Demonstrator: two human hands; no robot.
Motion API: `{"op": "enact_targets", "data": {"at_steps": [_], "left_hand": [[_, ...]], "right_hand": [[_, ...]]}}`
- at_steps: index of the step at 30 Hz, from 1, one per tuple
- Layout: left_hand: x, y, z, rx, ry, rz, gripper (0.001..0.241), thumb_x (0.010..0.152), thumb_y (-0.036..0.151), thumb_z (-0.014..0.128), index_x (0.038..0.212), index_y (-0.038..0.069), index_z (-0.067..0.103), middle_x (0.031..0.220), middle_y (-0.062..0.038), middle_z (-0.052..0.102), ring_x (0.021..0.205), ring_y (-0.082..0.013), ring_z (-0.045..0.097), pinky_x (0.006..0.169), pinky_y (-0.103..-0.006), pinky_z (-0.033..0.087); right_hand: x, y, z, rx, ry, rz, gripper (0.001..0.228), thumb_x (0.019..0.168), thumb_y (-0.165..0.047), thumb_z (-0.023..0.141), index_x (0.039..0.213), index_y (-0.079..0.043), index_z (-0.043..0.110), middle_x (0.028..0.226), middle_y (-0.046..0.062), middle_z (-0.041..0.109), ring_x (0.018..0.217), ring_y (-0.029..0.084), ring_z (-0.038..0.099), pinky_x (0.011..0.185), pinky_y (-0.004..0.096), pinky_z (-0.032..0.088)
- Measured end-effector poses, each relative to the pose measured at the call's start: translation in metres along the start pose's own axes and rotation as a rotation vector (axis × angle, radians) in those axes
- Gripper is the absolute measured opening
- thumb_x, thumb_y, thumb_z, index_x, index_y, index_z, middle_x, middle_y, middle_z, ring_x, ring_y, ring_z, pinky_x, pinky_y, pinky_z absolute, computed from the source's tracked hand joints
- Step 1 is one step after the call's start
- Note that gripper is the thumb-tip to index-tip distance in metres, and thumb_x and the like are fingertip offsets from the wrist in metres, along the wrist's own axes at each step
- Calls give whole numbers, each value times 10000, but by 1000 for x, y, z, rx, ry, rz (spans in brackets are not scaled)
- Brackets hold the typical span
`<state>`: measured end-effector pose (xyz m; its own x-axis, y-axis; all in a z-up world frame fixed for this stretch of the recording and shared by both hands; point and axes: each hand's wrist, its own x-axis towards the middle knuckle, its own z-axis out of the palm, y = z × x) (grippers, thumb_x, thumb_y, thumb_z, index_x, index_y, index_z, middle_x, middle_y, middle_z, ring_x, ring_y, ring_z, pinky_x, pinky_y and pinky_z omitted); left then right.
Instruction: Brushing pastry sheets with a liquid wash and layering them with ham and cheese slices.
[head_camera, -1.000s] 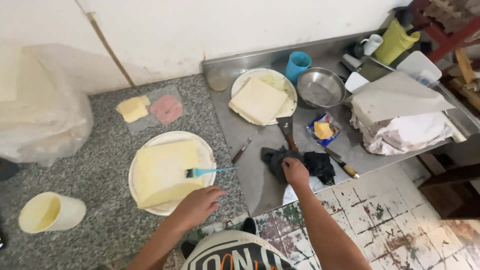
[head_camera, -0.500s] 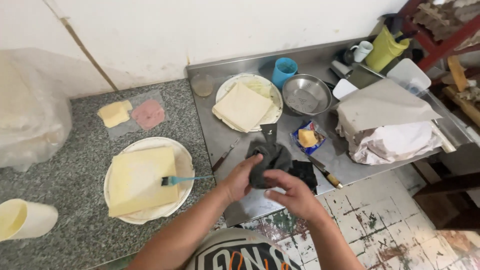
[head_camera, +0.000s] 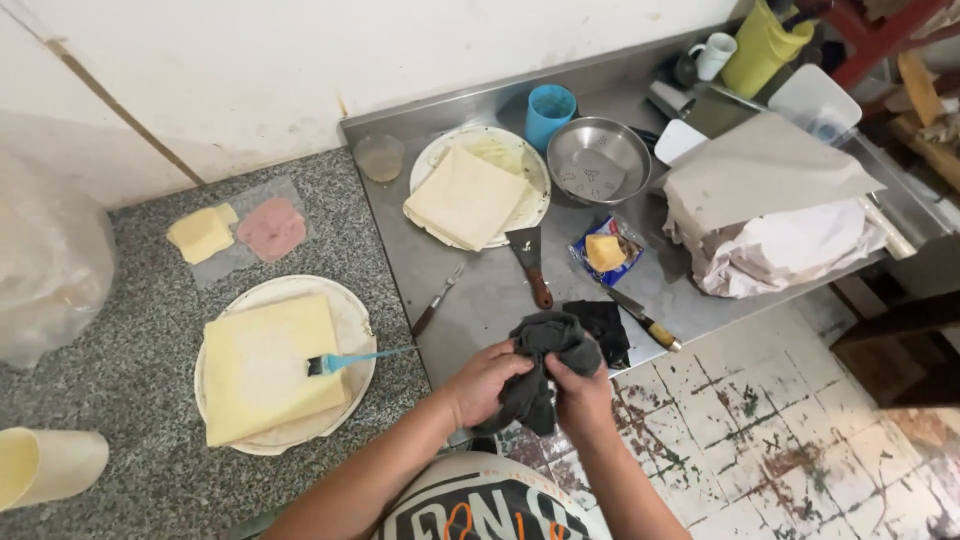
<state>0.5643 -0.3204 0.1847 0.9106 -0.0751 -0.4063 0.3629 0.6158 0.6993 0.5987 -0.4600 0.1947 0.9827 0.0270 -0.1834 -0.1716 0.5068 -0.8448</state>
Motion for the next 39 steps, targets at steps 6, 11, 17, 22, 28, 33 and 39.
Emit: {"op": "enact_targets", "data": {"at_steps": [6,11,17,22,28,33,39], "left_hand": [[-45,81,23,1201,7,264,419,1030,274,542,1431,151,549,1267,-180,702,1175,-413,660,956,-498,548],[-59,88,19,1357,-82,237,860,884,452,735,1530,103,288,1396,-271,550,1280,-495,559,1050,-610,481],[-27,66,21,1332,-400,646,198,965,274,663,1038,91,666,960,-146,686,946,-428,683,735,-522,584],[-15,55,38,205,-312,112,301,846,276,780,1061,65,777,966,-137,791,954,-225,735,881,-407,601],[-47,80,53,293,50,46,477,865,210,811,1294,25,717,1161,-228,762,1078,-253,721,991,-408,554],[-16,65,12,-110,-133,100,652,1067,559,333,1536,119,446,1364,-190,673,1305,-296,622,1144,-458,435],[-8,48,22,-41,-193,-89,776,928,789,437,1574,360,437,1658,-85,374,1536,-407,269,1171,-618,322]], "right_hand": [[7,-53,-26,-634,-131,-229,596,714,138,814,1256,-77,686,1219,128,749,1169,230,663,1059,433,510],[14,-80,-24,-686,-98,-283,513,854,32,756,1330,-100,618,1297,161,690,1240,301,626,1103,489,465],[-5,-94,12,-422,-350,-8,934,724,-303,780,1560,-129,402,1437,321,515,1327,519,503,1100,648,420],[9,-32,3,193,-432,116,1082,608,-572,883,1514,-165,452,1300,296,640,1106,475,693,892,677,570],[3,-68,18,68,50,-67,392,875,-31,701,1259,-85,644,1108,178,731,965,322,753,830,446,642],[27,-77,-6,156,149,-156,264,985,-163,696,1228,-88,627,1099,171,751,955,294,770,817,435,666],[-10,-56,30,-42,-22,-11,412,877,12,714,1260,-111,623,1247,137,709,1203,298,684,1048,487,548]]}}
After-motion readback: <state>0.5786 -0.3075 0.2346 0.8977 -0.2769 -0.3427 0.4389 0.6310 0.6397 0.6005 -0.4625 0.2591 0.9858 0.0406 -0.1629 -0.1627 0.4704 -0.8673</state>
